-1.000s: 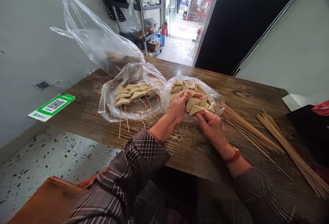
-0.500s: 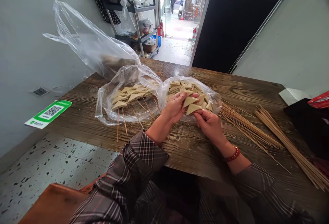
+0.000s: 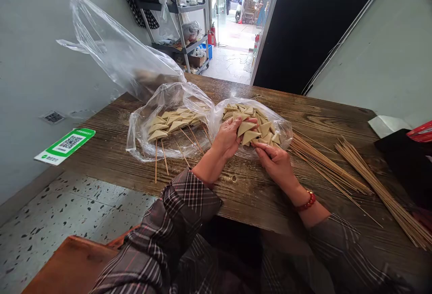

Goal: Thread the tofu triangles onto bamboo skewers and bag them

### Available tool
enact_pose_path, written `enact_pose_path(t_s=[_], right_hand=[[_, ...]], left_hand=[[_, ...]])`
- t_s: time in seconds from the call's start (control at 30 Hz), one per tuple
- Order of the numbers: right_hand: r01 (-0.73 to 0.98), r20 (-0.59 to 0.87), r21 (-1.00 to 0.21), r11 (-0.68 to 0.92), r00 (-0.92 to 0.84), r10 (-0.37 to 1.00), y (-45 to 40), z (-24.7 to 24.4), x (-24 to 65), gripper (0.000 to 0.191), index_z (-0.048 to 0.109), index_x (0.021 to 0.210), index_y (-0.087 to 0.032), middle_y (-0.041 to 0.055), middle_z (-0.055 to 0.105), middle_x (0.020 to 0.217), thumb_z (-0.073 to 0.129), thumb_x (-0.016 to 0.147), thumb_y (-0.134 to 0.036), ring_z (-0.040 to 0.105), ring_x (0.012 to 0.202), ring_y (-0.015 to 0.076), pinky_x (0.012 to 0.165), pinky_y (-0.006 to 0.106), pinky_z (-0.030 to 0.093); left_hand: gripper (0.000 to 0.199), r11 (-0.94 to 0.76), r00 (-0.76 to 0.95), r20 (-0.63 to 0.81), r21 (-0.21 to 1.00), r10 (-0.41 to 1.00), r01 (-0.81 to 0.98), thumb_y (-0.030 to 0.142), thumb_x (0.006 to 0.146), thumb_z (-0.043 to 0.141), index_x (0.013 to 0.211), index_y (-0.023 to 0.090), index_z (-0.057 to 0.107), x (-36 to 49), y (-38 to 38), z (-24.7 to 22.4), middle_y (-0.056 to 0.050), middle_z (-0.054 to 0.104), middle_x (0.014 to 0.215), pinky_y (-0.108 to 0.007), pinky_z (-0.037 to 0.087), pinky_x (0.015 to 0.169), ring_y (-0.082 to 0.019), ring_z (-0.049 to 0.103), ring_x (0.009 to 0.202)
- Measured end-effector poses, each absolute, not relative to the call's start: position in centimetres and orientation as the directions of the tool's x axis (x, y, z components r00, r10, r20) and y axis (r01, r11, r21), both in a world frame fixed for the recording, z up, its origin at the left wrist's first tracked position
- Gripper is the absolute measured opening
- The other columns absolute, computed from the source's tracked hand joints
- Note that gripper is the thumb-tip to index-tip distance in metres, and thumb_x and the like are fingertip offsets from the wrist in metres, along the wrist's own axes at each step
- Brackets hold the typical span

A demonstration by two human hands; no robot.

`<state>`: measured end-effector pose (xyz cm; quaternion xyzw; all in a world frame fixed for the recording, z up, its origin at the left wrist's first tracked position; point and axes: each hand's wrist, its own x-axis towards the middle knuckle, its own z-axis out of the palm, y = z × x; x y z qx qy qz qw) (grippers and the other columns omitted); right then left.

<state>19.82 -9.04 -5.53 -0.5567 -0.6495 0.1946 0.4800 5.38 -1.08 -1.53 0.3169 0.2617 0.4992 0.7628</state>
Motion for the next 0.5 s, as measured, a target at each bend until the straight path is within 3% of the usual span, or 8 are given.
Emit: enact_pose_path(t_s=[0.33,0.5], right_hand=[[0.582,0.411,-0.760,0.288,0.087,0.908,-8.98,-6.11,19.89,0.027,0.077,0.103,-0.022,0.0074,0.079,0.101,0.057,0.090,-0.035,0.074,0.091,0.0238,0.086,0.040,0.057],[0.579,0.384,-0.771,0.265,0.091,0.919,-8.98,-6.20,20.01,0.030,0.077,0.104,-0.020,0.0075,0.079,0.092,0.058,0.089,-0.037,0.073,0.083,0.0233,0.076,0.038,0.058]], left_hand=[[0.021,0.307,0.362,-0.083,0.719,0.928,-0.624,0.025,0.096,0.051,0.094,0.011,0.067,5.40,-1.32,-1.45,-0.012,0.075,0.095,-0.032,0.057,0.080,-0.017,0.072,0.081],[0.022,0.311,0.362,-0.083,0.705,0.929,-0.638,0.024,0.097,0.048,0.090,0.012,0.065,5.54,-1.59,-1.35,-0.011,0.074,0.093,-0.032,0.056,0.074,-0.016,0.070,0.075]])
